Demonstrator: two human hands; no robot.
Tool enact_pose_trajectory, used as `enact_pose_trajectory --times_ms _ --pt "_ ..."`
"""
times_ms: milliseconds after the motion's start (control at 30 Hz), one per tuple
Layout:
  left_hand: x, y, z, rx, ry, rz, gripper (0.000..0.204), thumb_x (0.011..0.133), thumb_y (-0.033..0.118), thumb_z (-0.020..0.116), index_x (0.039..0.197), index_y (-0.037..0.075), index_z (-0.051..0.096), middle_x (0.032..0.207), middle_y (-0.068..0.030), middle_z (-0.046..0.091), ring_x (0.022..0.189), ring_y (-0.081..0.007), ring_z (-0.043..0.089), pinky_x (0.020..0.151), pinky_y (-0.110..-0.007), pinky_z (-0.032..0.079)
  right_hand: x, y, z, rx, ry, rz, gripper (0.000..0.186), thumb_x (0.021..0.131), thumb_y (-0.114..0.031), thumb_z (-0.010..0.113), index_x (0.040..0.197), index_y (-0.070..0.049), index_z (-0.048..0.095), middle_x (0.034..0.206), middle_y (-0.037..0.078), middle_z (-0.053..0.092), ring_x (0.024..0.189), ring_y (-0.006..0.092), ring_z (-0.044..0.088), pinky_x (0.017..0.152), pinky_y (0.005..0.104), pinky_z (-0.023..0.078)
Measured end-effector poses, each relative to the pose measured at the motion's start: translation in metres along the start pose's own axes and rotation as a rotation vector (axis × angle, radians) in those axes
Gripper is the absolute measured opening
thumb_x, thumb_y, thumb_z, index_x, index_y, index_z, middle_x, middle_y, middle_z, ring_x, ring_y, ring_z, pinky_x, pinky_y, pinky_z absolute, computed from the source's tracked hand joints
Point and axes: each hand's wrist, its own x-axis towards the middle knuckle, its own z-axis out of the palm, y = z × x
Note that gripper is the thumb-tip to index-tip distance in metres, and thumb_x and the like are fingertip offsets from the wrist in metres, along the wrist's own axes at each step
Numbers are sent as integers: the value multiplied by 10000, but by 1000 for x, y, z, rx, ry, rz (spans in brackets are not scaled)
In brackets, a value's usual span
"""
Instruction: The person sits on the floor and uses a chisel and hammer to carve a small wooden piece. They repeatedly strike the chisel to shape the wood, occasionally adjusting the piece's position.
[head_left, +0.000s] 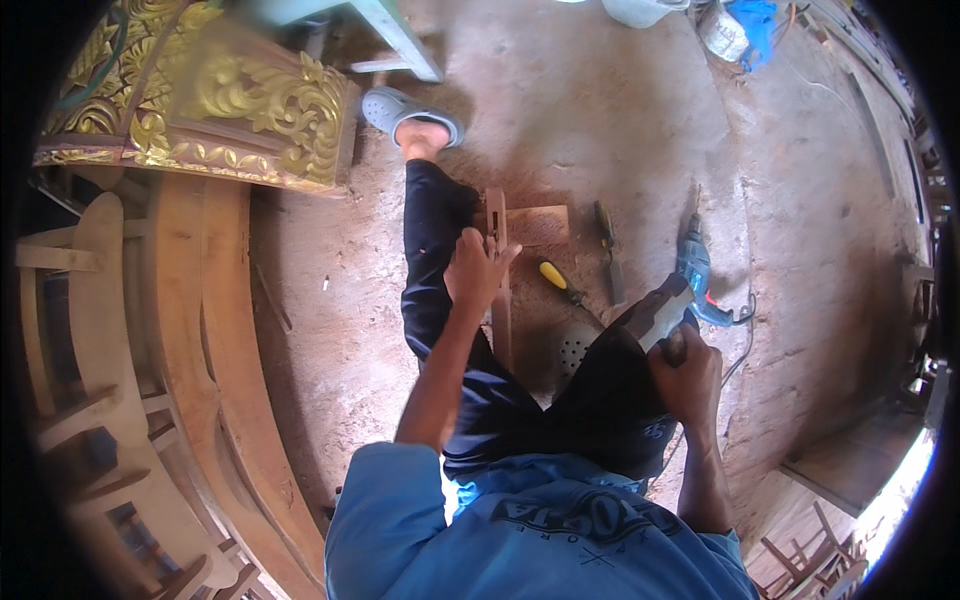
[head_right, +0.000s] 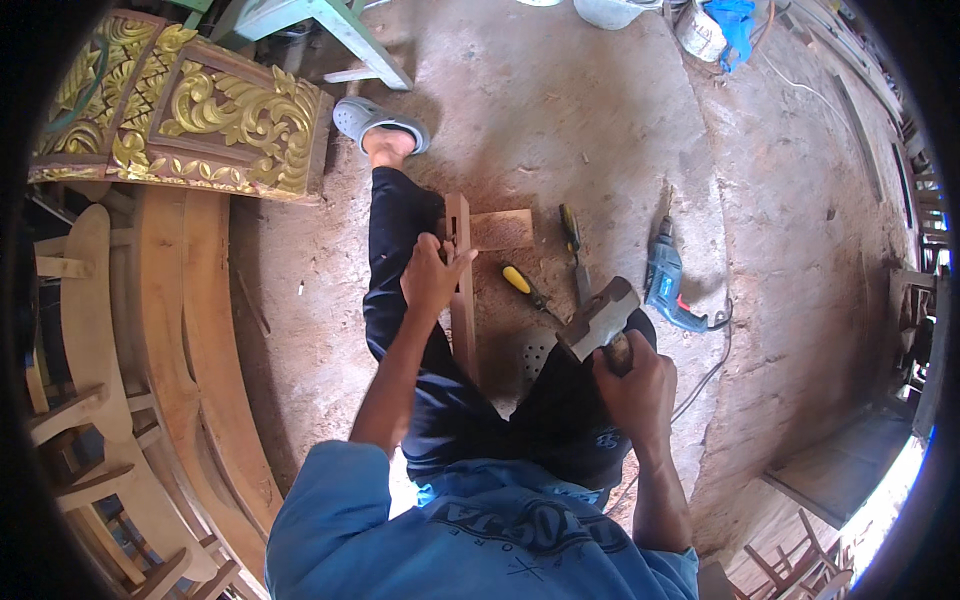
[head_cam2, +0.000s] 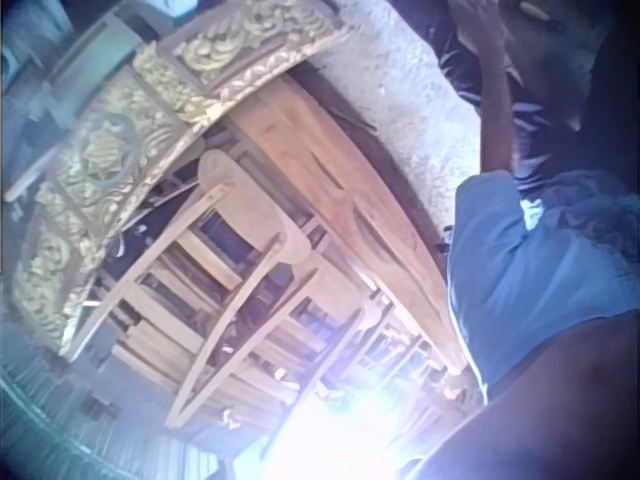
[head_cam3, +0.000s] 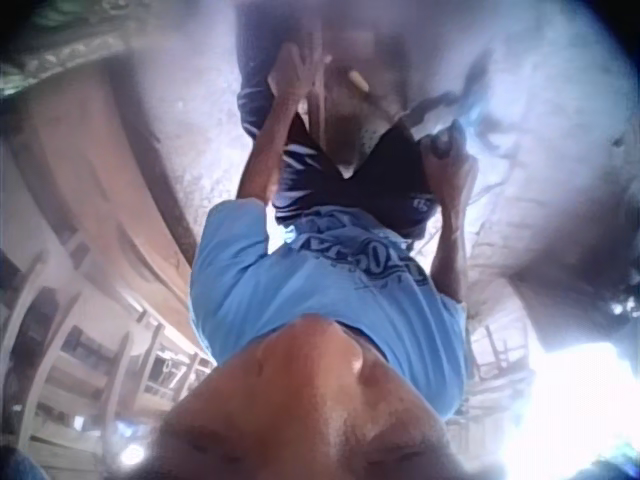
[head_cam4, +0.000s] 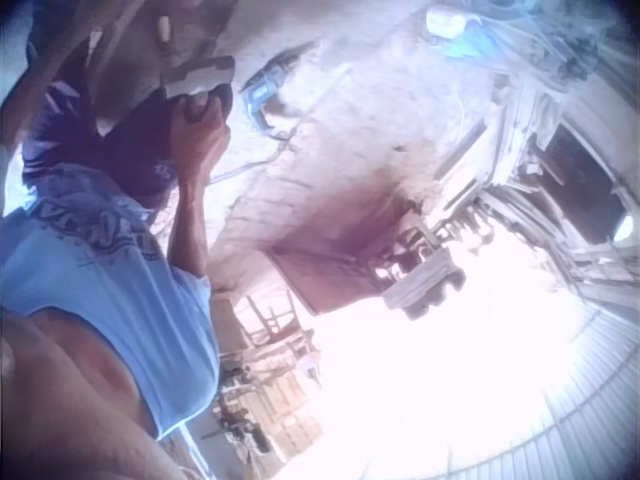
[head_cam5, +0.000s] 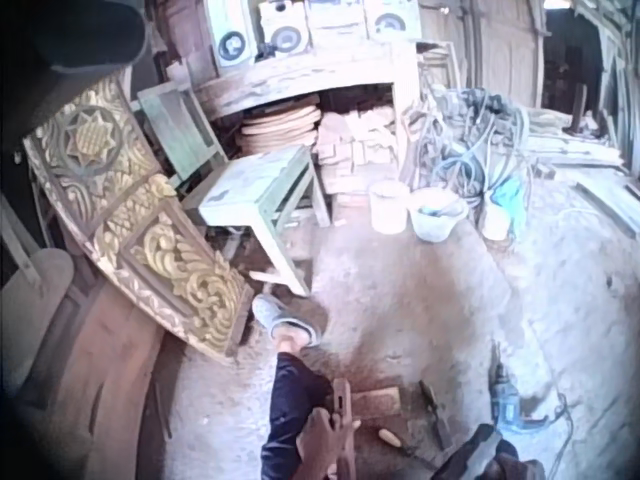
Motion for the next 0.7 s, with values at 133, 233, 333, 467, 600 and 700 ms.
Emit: enact_pose_trajectory --times_ms 133,233,333,467,600,700 --pt "40 -10 1 241 11 190 492 940 552 611 900 62 583 865 -191 712 832 -365 716 752 -494 568 -2 -4 1 31 8 -33 251 819 -204 769 861 -10 615 711 228 653 701 438 668 601 472 505" --pt "53 -21 21 286 12 321 399 1015 419 515 896 56 629 751 -186 703 732 -401 707 718 -522 572 -4 -4 0 9 10 -20 259 816 -204 767 879 -2 619 717 239 649 704 445 666 606 471 508" --pt "49 -31 26 303 -87 389 323 1014 315 495 906 50 645 767 -195 703 737 -390 706 688 -517 567 -5 -4 -2 -34 27 -10 268 814 -214 773 888 -3 626 731 245 654 720 447 671 616 471 515" --pt "48 -34 -7 37 103 453 245 999 230 537 893 31 635 722 -196 676 651 -398 669 643 -518 542 -3 -3 -2 -26 20 4 264 817 -213 773 894 -3 632 740 251 657 728 445 673 623 468 519" --pt "64 -31 -51 -426 186 79 375 968 394 630 884 29 619 777 -150 660 714 -360 656 691 -467 527 0 -6 1 -56 4 -16 280 829 -270 779 884 -39 630 753 222 678 755 437 675 647 494 519" --pt "63 -30 -50 -100 175 218 521 911 572 649 931 51 633 748 -164 676 727 -387 676 713 -496 531 -1 -10 2 -45 -3 -29 289 831 -280 778 881 -41 622 751 222 677 756 438 674 646 497 518"
